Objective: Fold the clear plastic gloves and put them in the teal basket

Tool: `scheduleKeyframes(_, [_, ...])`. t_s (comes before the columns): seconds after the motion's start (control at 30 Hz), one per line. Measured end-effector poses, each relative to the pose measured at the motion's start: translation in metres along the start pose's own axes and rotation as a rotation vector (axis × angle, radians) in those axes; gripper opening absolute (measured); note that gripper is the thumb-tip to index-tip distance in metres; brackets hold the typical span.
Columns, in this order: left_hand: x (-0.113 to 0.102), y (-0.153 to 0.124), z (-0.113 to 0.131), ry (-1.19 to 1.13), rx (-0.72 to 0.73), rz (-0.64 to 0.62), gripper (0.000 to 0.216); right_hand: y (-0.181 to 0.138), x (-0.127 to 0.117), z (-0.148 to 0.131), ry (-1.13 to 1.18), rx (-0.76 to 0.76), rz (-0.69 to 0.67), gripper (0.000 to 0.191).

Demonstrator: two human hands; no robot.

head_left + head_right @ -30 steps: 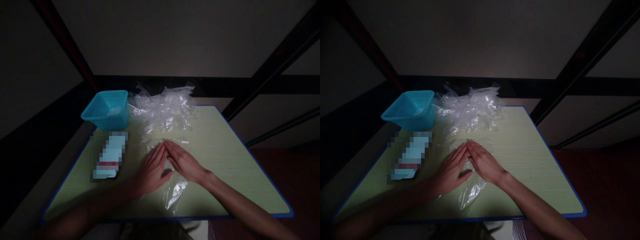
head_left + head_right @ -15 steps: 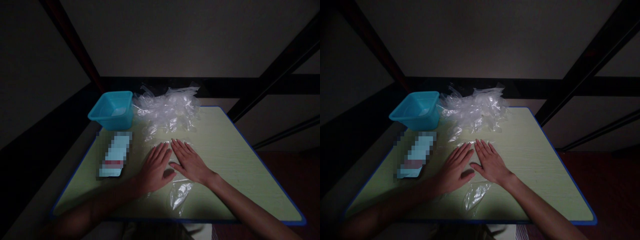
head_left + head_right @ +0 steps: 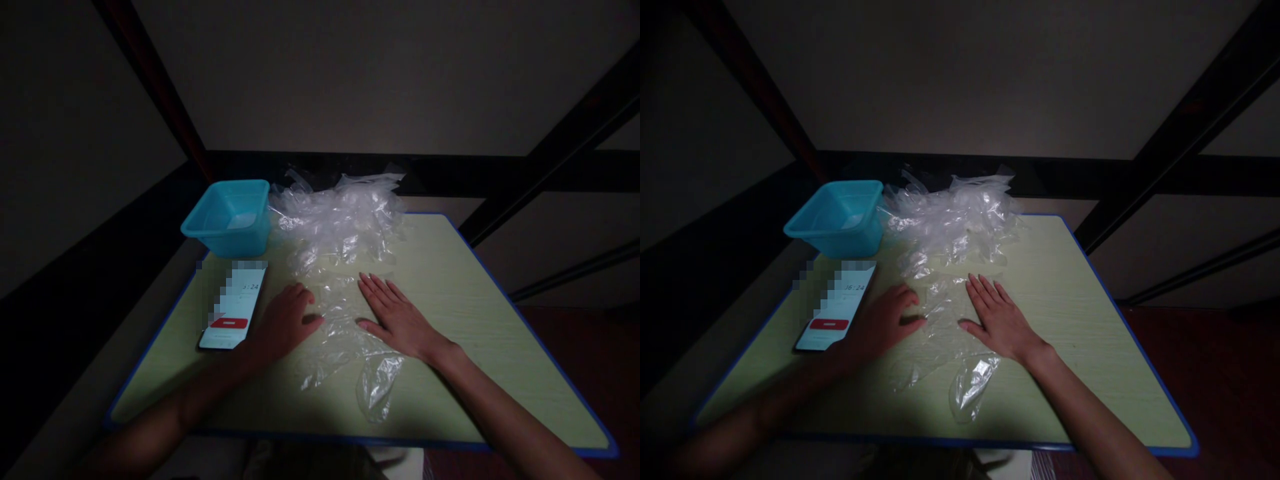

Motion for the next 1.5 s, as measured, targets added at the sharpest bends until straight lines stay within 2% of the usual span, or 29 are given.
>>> scheduleKeyframes(0.17, [0.009,0.002,0.006,-0.201,0.029,0.007,0.016,0.000,-0.001,0.000,0.037,0.000,-0.005,0.074])
scheduleKeyframes(0.43, [-0.001,0.006,0.013,-0.566,0.186,0.166,0.020,0.000,-0.001,0.000,0.067,-0.004,-0.007,0.074])
scheduleKeyframes(0.57, [0.003,0.008,0.008,-0.677,0.148,0.137,0.010,0.001,-0.002,0.000,0.071,0.004,-0.023,0.074])
scheduleKeyframes(0.6, [0.005,0.009,0.007,-0.671,0.130,0.117,0.008,0.001,-0.002,0.000,0.071,0.003,-0.028,0.075])
scheduleKeyframes(0.73, [0.008,0.012,0.008,-0.567,0.148,0.015,0.035,0.001,-0.001,0.000,0.064,0.001,-0.041,0.077])
scheduleKeyframes(0.87, [0.006,0.011,0.015,-0.415,0.220,-0.089,0.024,0.001,-0.002,0.000,0.070,-0.006,-0.015,0.073])
scheduleKeyframes(1.1, [-0.002,0.005,0.017,-0.119,0.272,-0.125,0.022,-0.005,-0.002,0.002,0.068,-0.068,-0.074,0.080])
scheduleKeyframes(1.33, [-0.007,-0.002,0.001,-0.137,0.242,-0.296,0.023,-0.015,-0.002,0.010,0.081,-0.132,-0.072,0.086])
scheduleKeyframes(1.4, [-0.011,-0.002,0.000,-0.153,0.242,-0.264,0.021,-0.014,-0.006,0.008,0.090,-0.127,-0.094,0.087])
scheduleKeyframes(1.5, [-0.021,0.001,0.003,-0.168,0.212,-0.031,0.022,-0.008,-0.020,-0.002,0.111,-0.119,-0.054,0.077])
Point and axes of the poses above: each hand's wrist, its own y-axis towards the middle knuckle, its own x-axis out of the palm, z = x × y, the point moved 8 cm from there along y, towards the middle knuckle, and after that the axes turned 9 degrees about -z, right-handed, at the moved point
